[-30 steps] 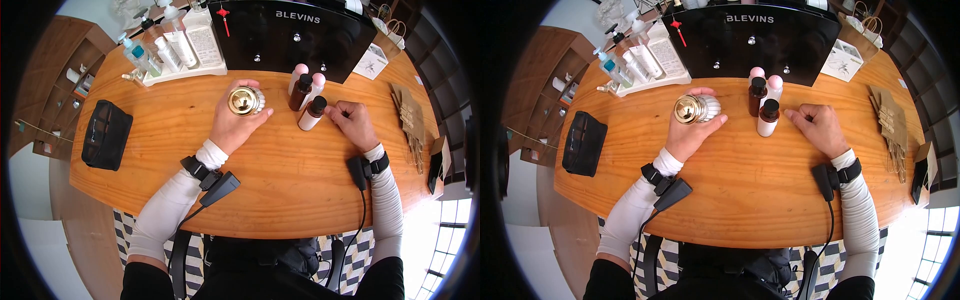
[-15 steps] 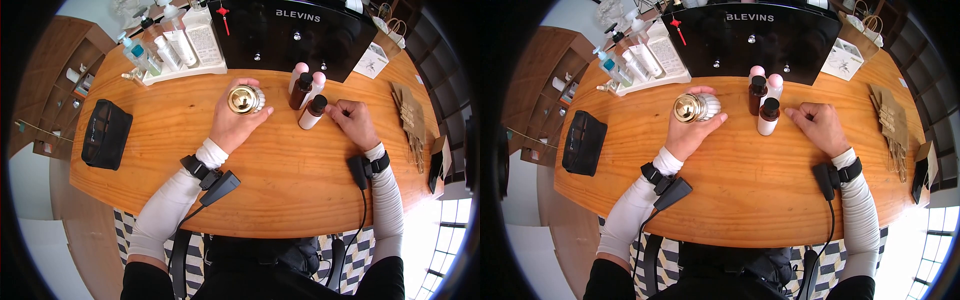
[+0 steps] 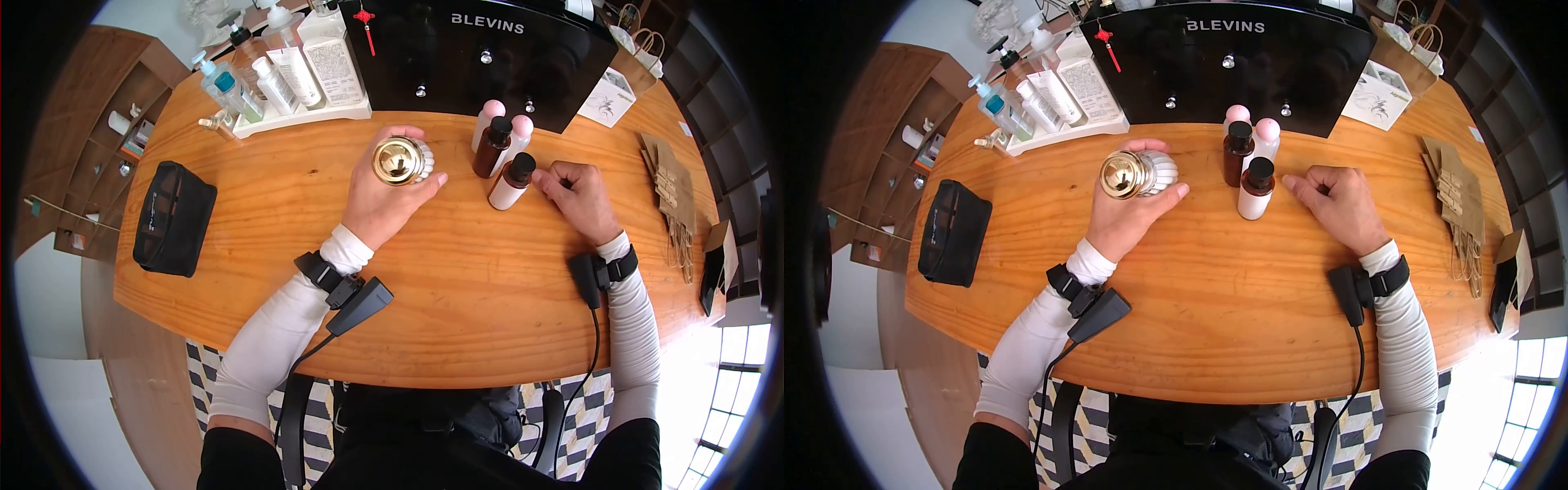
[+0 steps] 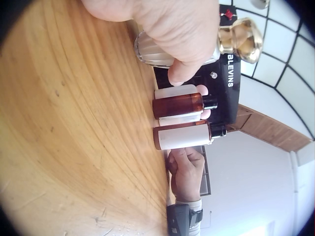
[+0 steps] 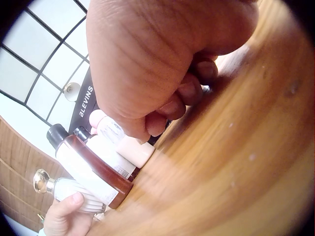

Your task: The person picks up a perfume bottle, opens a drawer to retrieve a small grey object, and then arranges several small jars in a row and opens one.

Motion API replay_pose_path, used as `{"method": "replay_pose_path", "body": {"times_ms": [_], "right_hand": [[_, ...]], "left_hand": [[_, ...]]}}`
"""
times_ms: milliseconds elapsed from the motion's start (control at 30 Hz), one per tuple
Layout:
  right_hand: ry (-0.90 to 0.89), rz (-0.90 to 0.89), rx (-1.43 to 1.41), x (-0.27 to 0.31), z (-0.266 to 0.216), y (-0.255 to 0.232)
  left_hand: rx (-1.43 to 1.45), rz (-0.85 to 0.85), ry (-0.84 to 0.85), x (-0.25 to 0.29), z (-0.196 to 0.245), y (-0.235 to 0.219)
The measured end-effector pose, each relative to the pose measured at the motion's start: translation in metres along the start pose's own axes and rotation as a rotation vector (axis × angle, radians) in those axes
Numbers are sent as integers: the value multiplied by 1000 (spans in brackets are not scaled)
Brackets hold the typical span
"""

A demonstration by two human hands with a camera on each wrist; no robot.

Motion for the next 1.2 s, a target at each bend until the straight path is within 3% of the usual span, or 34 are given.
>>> {"method": "replay_pose_path", "body": {"times_ms": [1200], "right_hand": [[-9,2,7,0,2,0]], "left_hand": [[-1,0,6,0,2,0]]}}
Point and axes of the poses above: each hand's wrist, its own x-axis away from the middle knuckle, its own y-axis out of the palm, z = x × y, the point moved 7 cm from there along -x, towards the middle knuckle
